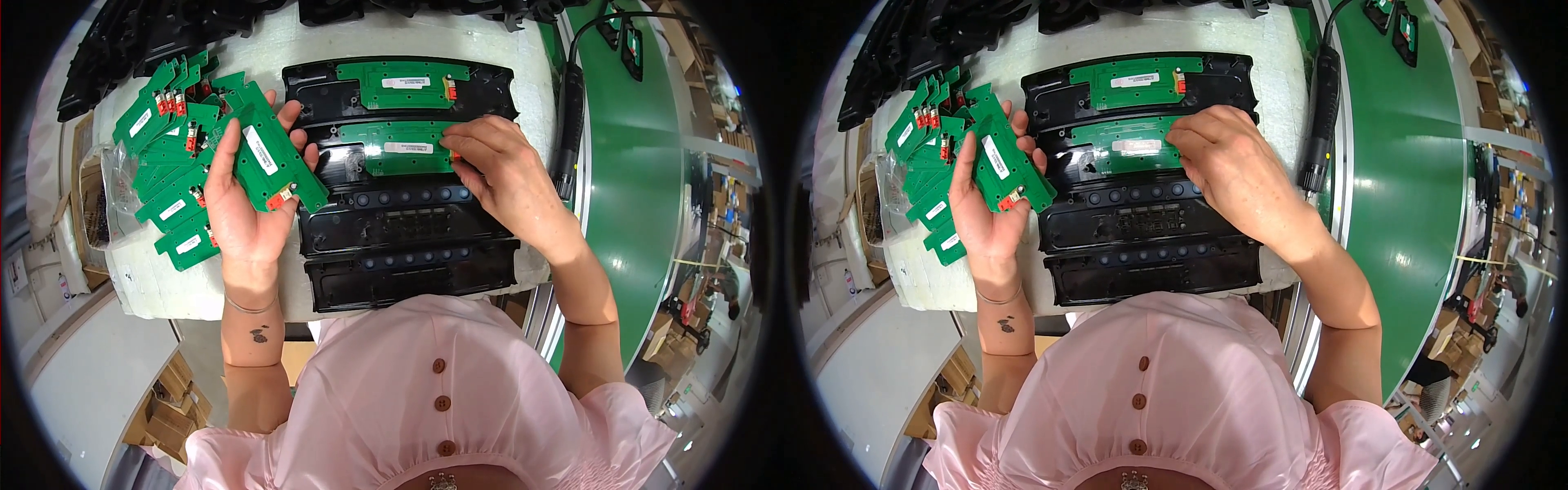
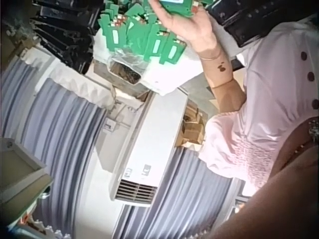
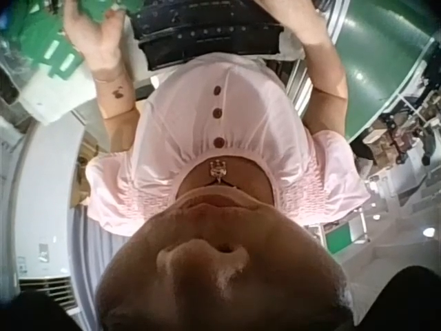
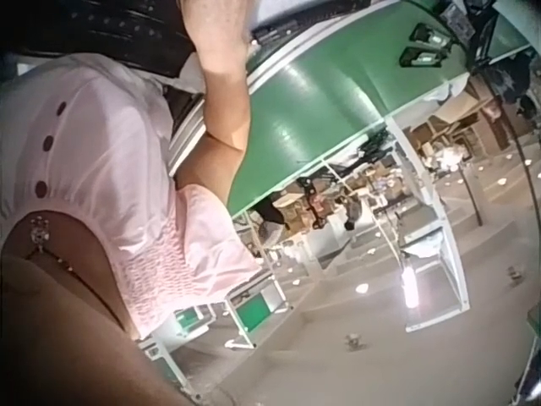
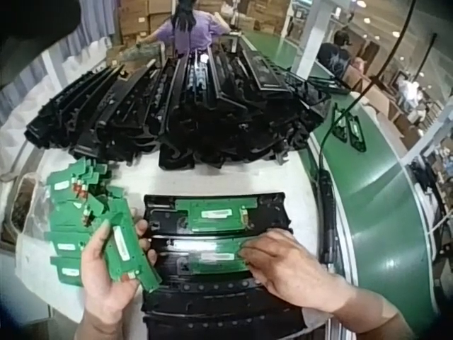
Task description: Assembling electronic components by placing circuit boards into housings and securing them with an electric screwdriver.
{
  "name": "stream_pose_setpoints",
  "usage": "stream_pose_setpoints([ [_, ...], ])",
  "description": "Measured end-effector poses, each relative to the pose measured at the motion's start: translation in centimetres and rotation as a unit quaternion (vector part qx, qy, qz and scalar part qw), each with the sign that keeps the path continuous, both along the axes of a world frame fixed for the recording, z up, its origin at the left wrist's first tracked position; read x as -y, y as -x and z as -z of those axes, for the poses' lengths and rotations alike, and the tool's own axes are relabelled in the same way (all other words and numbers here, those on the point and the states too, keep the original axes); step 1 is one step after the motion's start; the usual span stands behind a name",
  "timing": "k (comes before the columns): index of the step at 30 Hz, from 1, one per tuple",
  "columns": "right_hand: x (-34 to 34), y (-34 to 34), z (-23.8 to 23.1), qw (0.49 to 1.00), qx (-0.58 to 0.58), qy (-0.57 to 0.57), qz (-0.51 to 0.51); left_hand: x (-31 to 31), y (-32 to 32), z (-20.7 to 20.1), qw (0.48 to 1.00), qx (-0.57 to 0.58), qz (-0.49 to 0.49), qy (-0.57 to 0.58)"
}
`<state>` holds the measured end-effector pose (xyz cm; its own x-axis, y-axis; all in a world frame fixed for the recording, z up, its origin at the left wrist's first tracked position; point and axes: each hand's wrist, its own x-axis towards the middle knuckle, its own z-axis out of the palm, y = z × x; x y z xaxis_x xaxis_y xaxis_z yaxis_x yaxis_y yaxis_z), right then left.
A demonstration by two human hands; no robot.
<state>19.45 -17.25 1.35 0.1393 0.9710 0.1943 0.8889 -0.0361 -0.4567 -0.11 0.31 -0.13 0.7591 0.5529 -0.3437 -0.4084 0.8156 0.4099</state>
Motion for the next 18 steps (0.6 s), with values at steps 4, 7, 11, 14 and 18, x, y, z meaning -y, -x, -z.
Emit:
stream_pose_setpoints([
  [4, -0.4, 0.4, -0.6, 1.0, 0.008, -0.016, 0.005, -0.2, 0.2, 0.1, 0.999, 0.037, 0.011, -0.003],
  [7, -1.2, 1.8, -1.9, 0.996, -0.049, -0.072, 0.008, 1.4, -0.3, -1.7, 0.997, 0.07, -0.009, 0.002],
  [11, -2.9, 5.7, -3.2, 0.988, -0.135, -0.07, 0.027, 4.0, -1.5, -2.4, 0.998, 0.063, -0.001, -0.014],
  [14, -3.7, 7.1, -3.3, 0.986, -0.153, -0.035, 0.049, 6.0, -2.4, -2.6, 0.997, 0.0, -0.015, -0.074],
  [18, -3.4, 7.2, -3.4, 0.976, -0.209, -0.026, 0.055, 6.9, -2.0, -2.5, 0.993, -0.02, -0.024, -0.11],
])
